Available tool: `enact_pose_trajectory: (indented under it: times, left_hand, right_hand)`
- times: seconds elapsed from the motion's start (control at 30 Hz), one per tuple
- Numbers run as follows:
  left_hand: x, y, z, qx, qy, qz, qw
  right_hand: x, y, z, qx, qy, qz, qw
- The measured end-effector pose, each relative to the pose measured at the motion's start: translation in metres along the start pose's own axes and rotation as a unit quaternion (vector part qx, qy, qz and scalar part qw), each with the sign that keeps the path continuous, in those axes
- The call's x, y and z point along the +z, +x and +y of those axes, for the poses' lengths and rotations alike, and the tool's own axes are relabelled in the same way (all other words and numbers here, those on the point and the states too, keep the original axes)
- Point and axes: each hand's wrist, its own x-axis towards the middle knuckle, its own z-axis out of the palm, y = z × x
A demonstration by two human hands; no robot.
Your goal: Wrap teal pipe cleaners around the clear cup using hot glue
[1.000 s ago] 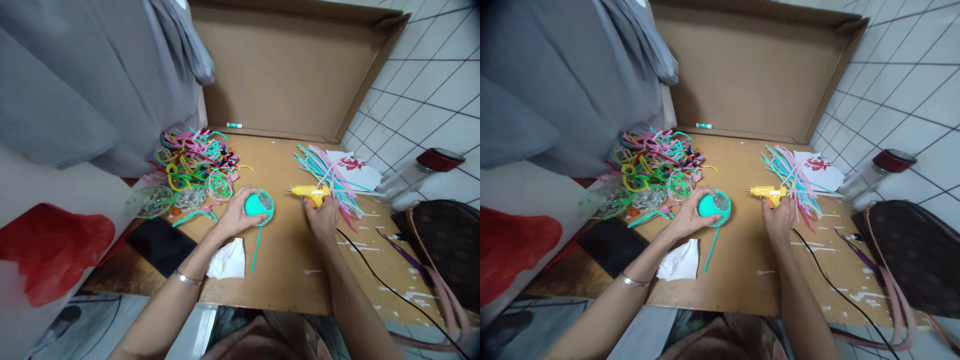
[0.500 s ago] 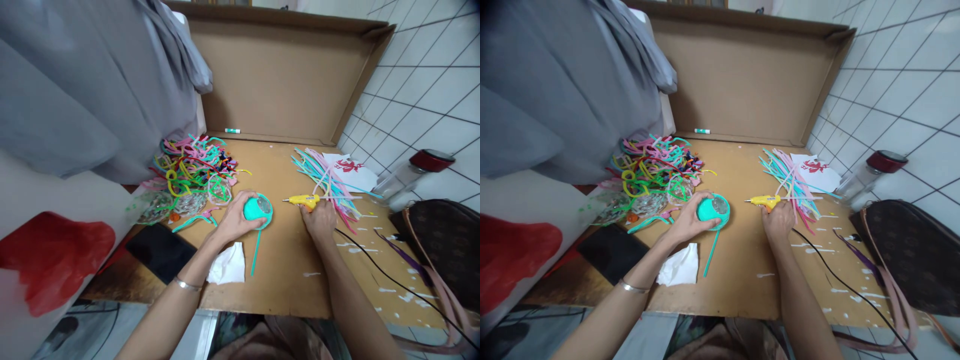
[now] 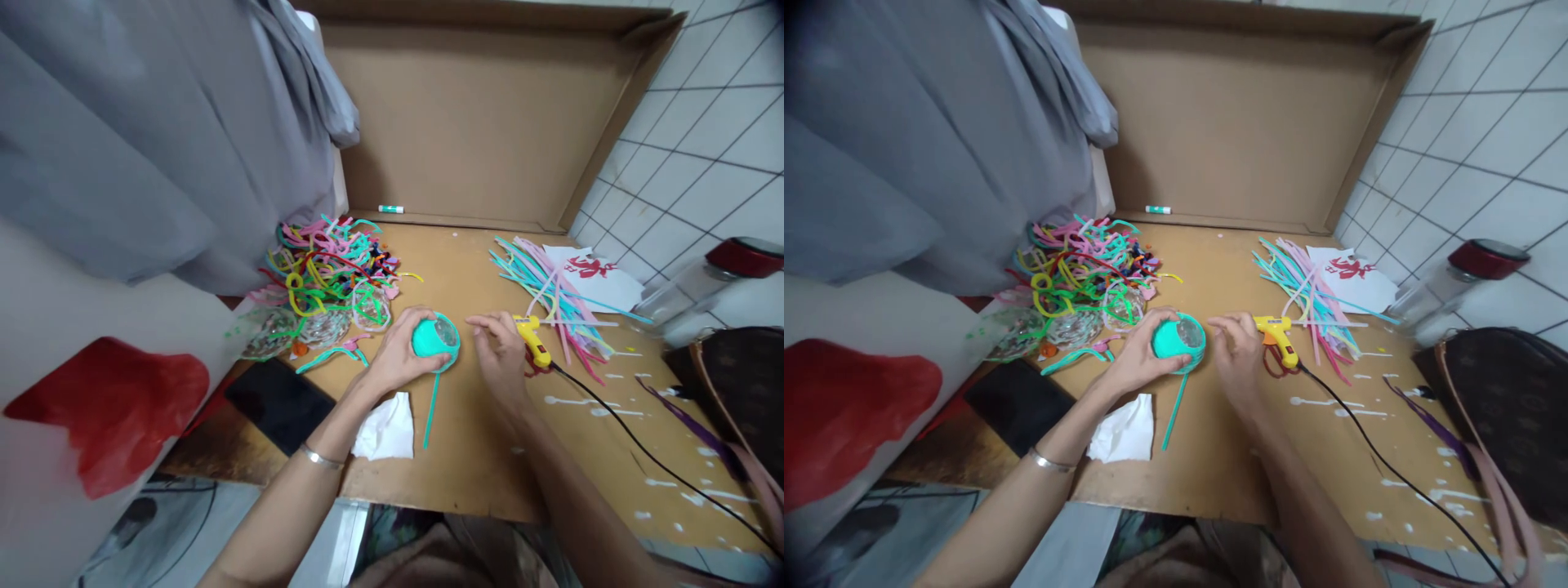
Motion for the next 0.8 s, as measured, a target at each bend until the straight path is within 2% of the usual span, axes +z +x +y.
enact_pose_trajectory:
  times: [0.2,0.4,0.6,0.7,0.8]
  left_hand:
    - [0.000,0.000,0.002,0.000,-0.004,-0.005,1.000]
    - [0.001,-0.001,-0.002,0.010,0.001,-0.003,1.000]
    - [-0.002,-0.002,0.000,-0.012,0.005,0.000,1.000]
    - [-0.004,-0.001,-0.001,-0.022,0.015,0.005,1.000]
    - [-0.005,-0.001,-0.003,-0.021,0.021,0.001,1.000]
  right_hand:
    - [0.016,0.012,-0.019,0.014,0.022,-0.070,0.997]
    - [0.019,0.000,-0.021,-0.002,0.014,-0.054,0.998]
    - [-0.004,-0.008,-0.022,-0.041,-0.007,-0.059,0.997]
    - [-0.020,-0.023,-0.019,-0.080,-0.021,-0.119,0.989]
    - [-0.028,-0.042,-0.019,-0.164,-0.091,-0.205,0.961]
